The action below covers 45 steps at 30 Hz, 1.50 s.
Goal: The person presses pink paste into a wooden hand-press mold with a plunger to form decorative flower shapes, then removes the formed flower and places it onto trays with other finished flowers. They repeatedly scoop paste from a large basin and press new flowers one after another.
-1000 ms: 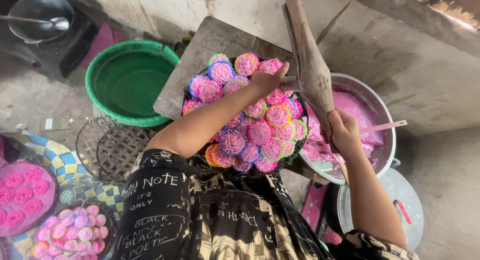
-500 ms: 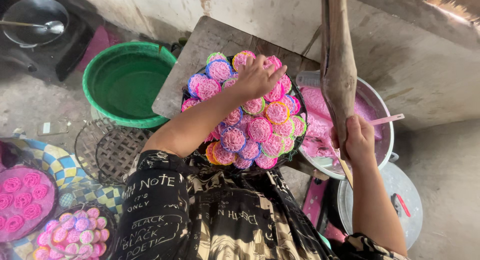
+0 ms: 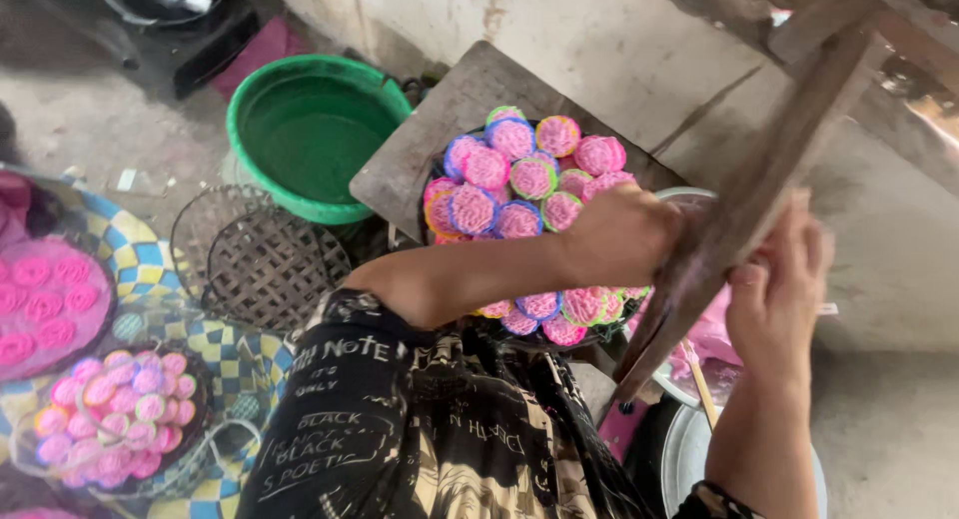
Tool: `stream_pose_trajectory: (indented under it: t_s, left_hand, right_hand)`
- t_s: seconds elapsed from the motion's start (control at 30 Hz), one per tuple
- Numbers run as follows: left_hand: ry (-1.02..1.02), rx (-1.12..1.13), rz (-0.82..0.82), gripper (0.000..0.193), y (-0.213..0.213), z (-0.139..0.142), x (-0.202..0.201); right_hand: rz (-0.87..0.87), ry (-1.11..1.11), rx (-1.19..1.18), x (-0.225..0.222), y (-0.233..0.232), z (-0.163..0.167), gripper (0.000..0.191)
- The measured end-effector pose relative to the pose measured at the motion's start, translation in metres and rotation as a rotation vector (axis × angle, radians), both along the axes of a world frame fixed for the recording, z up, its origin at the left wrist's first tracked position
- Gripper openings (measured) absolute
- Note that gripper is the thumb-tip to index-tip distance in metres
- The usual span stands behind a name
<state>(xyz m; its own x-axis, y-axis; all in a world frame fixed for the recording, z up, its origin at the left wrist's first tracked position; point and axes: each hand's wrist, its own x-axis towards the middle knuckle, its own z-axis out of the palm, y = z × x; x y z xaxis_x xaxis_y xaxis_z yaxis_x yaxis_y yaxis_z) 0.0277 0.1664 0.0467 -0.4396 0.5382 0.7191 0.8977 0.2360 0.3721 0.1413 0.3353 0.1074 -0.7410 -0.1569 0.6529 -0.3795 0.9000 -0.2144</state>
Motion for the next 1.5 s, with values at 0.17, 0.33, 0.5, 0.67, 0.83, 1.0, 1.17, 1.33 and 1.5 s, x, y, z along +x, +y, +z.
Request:
stream_pose_trajectory:
  t_s: [0.17,0.33,0.5,0.67,0.83,1.0,1.17,1.33,1.5]
  left_hand:
    - [-0.246,-0.326,-0.156,0.019,0.003,-0.014,0.038]
    - [-0.207,-0.403,-0.462,0.018,-0.02,-0.015,0.049]
    - [-0.122,-0.375,-0.22,0.014,-0.05,0.002,0.081]
    - [-0.062,-0.344,-0.211,0.015,-0.072,0.011,0.084]
    - [-0.245,-0.182,-0.017,0.036,-0.13,-0.025,0.03]
    - [-0.149,-0.108,-0.209,0.049,-0.121,-0.058,0.016]
    - [-0.392,0.499,-0.673,0.051,-0.085,-0.059,0.03]
    - [-0.703,1.012,-0.796,0.031,-0.118,-0.051,0.043]
    - [-0.653,1.078,-0.495,0.032,-0.155,-0.065,0.052]
  right_hand:
    - [-0.126,0.039,0.356,0.018,-0.061,0.047,0.059]
    - [0.093,-0.336,0.207,0.043,-0.079,0.052,0.032]
    - [0.12,-0.482,0.154,0.062,-0.011,0.039,0.03]
    - [-0.122,-0.582,-0.388,0.08,0.055,-0.007,0.031]
    - [-0.046,-0.24,-1.0,0.084,0.077,-0.044,0.036]
    - [0.253,0.241,-1.383,0.093,0.061,-0.072,0.042]
    - [0.544,0.441,-1.406,0.086,0.015,-0.087,0.047]
    - [0.419,-0.109,-0.917,0.067,0.063,-0.112,0.06]
    - [-0.642,-0.825,-0.237,0.058,0.161,-0.23,0.051]
